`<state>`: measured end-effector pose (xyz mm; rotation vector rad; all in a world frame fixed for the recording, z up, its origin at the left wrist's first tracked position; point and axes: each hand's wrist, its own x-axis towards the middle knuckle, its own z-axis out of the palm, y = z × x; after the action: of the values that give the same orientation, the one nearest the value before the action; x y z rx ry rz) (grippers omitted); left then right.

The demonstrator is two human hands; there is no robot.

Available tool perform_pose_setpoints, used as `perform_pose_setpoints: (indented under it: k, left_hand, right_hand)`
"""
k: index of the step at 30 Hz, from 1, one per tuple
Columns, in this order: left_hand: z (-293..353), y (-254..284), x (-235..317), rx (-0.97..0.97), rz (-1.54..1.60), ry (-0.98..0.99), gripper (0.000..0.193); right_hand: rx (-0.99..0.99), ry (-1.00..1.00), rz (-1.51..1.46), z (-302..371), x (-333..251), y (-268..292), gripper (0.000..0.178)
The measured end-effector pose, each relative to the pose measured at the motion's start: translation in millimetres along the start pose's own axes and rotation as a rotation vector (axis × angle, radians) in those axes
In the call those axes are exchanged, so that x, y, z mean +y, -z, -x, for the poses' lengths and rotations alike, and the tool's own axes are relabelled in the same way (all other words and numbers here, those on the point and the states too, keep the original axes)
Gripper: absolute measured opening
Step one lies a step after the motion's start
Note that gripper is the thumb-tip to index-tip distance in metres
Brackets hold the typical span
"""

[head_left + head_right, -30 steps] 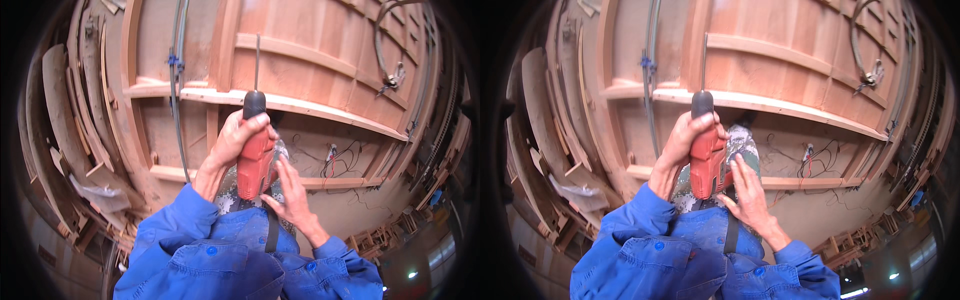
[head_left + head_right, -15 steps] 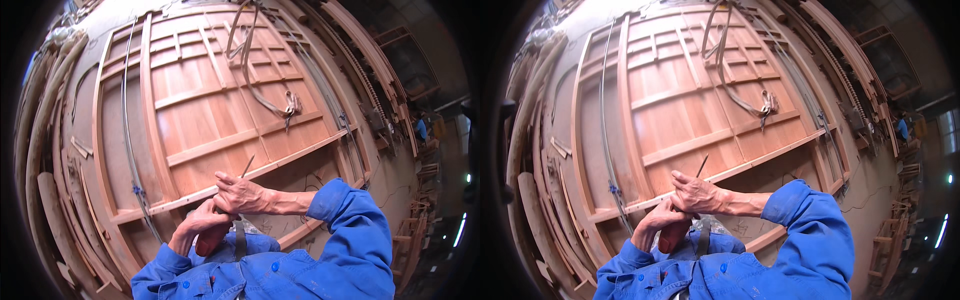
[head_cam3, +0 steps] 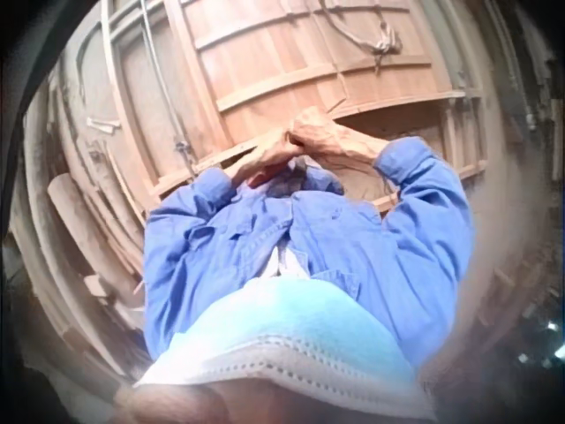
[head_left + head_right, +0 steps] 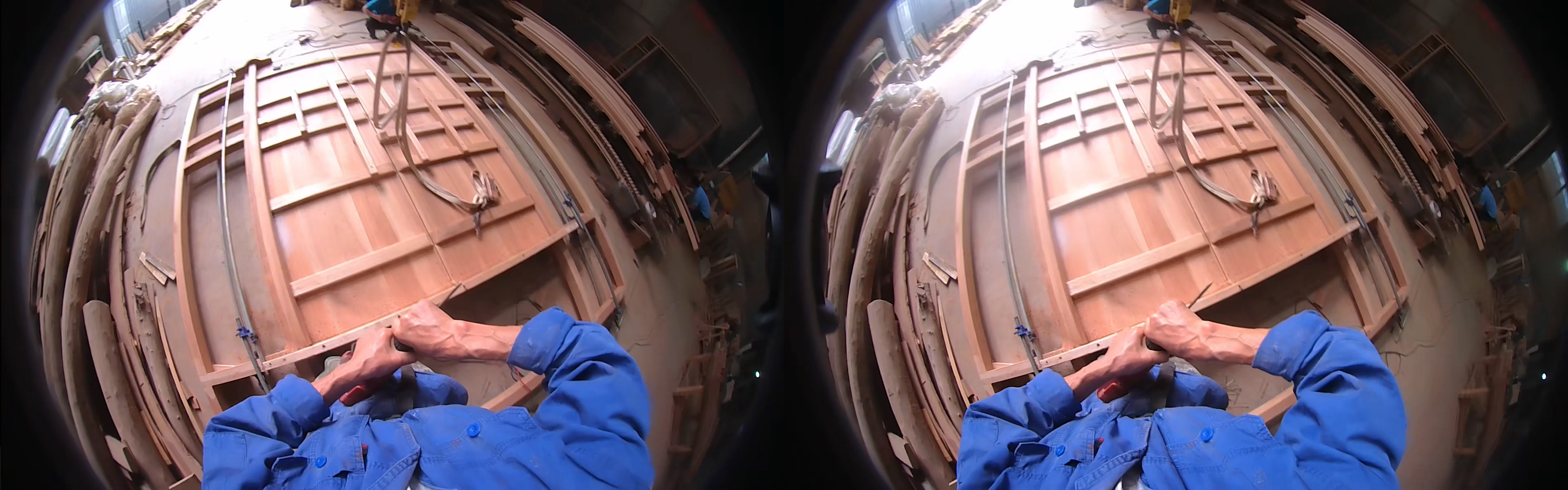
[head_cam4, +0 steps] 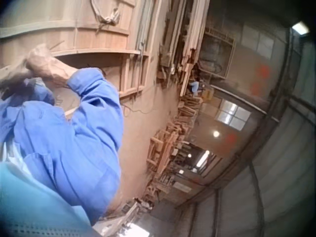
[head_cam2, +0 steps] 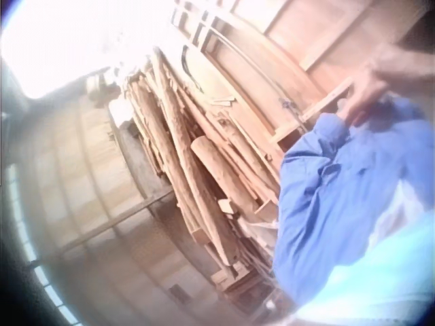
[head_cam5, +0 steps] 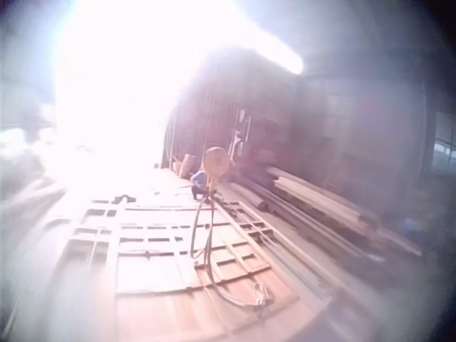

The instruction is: The person uses a cordless drill to fasten screws into a curved wooden plank attached to a larger wooden framework. They repeatedly position the drill, drive screws, and reposition along the plank to secure it in place.

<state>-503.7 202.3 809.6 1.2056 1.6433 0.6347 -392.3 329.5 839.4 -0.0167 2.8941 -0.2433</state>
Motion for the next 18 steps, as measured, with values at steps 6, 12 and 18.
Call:
perform_pose_setpoints:
  k: [6, 12, 18]
  left_hand:
    - [14.0, 36.0, 15.0, -0.143, 0.197, -0.073, 0.049]
    - [15.2, 44.1, 2.5, -0.135, 0.137, -0.080, 0.048]
    - [14.7, 12.3, -20.3, 0.058, -0.138, -0.041, 0.046]
  right_hand:
    - [0.049, -0.014, 0.230, -3.4, -18.4, 8.0, 0.014]
    - [0.238, 0.018, 0.381, -15.3, -28.7, 12.9, 0.016]
    - [0.021, 0.036, 0.092, -16.8, -24.5, 8.9, 0.016]
